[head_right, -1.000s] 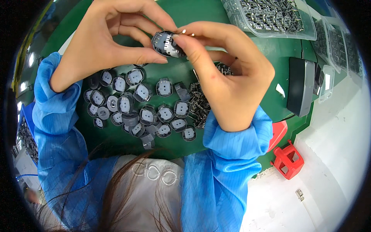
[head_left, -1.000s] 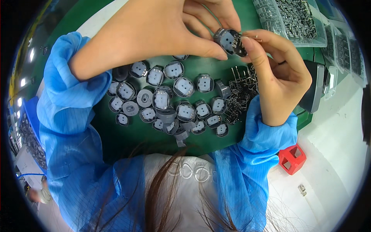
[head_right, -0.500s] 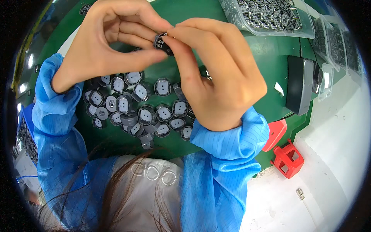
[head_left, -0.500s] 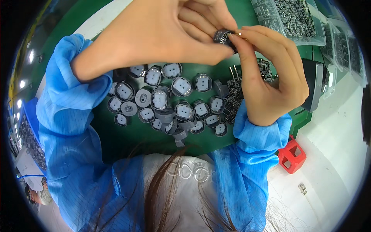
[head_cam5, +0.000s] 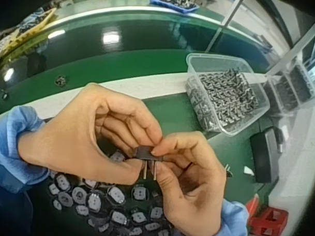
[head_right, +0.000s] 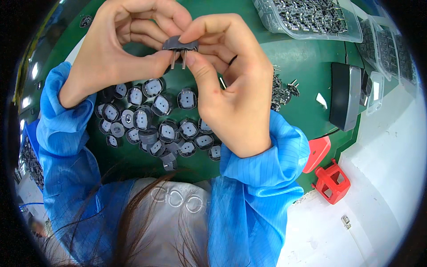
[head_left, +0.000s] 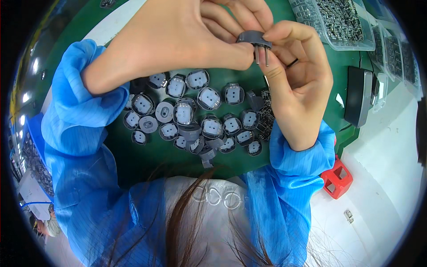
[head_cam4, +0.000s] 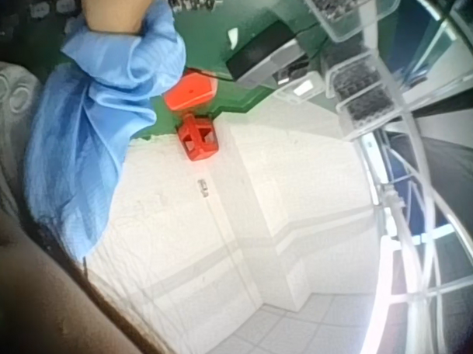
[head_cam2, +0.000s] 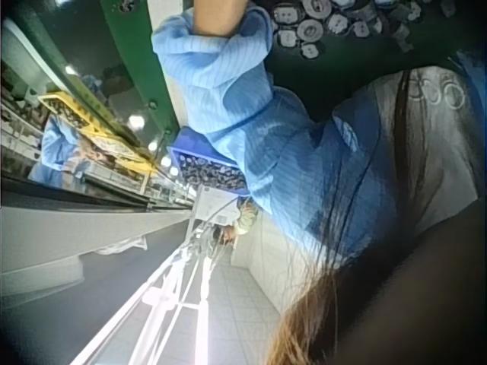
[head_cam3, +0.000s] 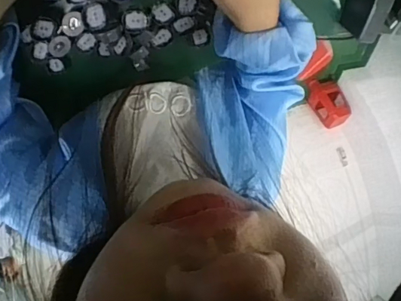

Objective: The person assembles small electronic components by hand. They pick up grey plastic housings and insert metal pin connectors into them, repeating the process for multiple units on a green workbench.

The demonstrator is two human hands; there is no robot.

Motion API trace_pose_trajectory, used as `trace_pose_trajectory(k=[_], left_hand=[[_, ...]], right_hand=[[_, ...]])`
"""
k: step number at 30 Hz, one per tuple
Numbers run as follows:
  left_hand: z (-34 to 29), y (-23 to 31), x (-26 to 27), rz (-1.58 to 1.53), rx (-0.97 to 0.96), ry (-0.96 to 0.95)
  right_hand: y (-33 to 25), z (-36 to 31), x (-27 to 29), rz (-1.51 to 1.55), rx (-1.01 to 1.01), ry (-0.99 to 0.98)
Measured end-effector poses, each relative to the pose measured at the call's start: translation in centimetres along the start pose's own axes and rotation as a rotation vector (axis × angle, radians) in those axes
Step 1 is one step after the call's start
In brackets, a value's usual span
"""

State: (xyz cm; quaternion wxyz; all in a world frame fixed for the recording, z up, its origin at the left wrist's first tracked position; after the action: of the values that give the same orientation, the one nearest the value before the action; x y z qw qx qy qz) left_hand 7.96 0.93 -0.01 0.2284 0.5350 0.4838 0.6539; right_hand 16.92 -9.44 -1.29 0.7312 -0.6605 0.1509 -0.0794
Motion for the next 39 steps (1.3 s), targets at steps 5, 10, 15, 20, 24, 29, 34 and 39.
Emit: trace_pose_trajectory(k=[5,10,15,20,24,29,34,39], left_hand=[[1.2,-0.6,1.9,-0.048,0.006,-0.029],[4.5,-5.5,8.1,0.206,-0.01,0.153],[4.3,-11.1,13.0,0.285,0.119,0.383],[4.9,-12.6,14.5,0.787,0.1,0.361],[2.0,-6.9,11.9,1.252,-0.011,0.499],[2.4,-1.8,3.2,0.67,-0.495,-0.143],[0.4,-1.4,-1.1,0.538,-0.433,-0.471],[1.7,-1.1,-0.6,0.435,-0.293,-0.333]], right_hand=[[0.2,1.1,0.7,-0.068,0.031,0.037],[-0.3,1.0,1.5,-0.737,0.297,-0.041],[0.8,1.1,1.1,-0.673,0.211,-0.074],[0.5,1.1,2.7,-0.376,0.129,0.098],[0.6,1.0,3.0,-0.193,-0.021,0.057],[0.6,0.6,3.8,-0.201,0.068,0.069],[0.7,0.7,2.9,-0.06,-0.033,0.076],[0.8,0.5,2.5,-0.066,-0.084,0.035]])
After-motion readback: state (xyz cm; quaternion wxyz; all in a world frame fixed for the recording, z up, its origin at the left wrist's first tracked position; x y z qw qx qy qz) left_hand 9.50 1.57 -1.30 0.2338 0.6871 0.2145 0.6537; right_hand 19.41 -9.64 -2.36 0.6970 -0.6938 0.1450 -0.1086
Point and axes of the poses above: each hand's wrist, its own z-axis towards the middle knuckle, its own x-axis out of the back of the hand, y = z × x, the point moved 8 cm from there along z, towards the middle knuckle, and after that the axes turned 13 degrees about z, right-handed, at the moved point
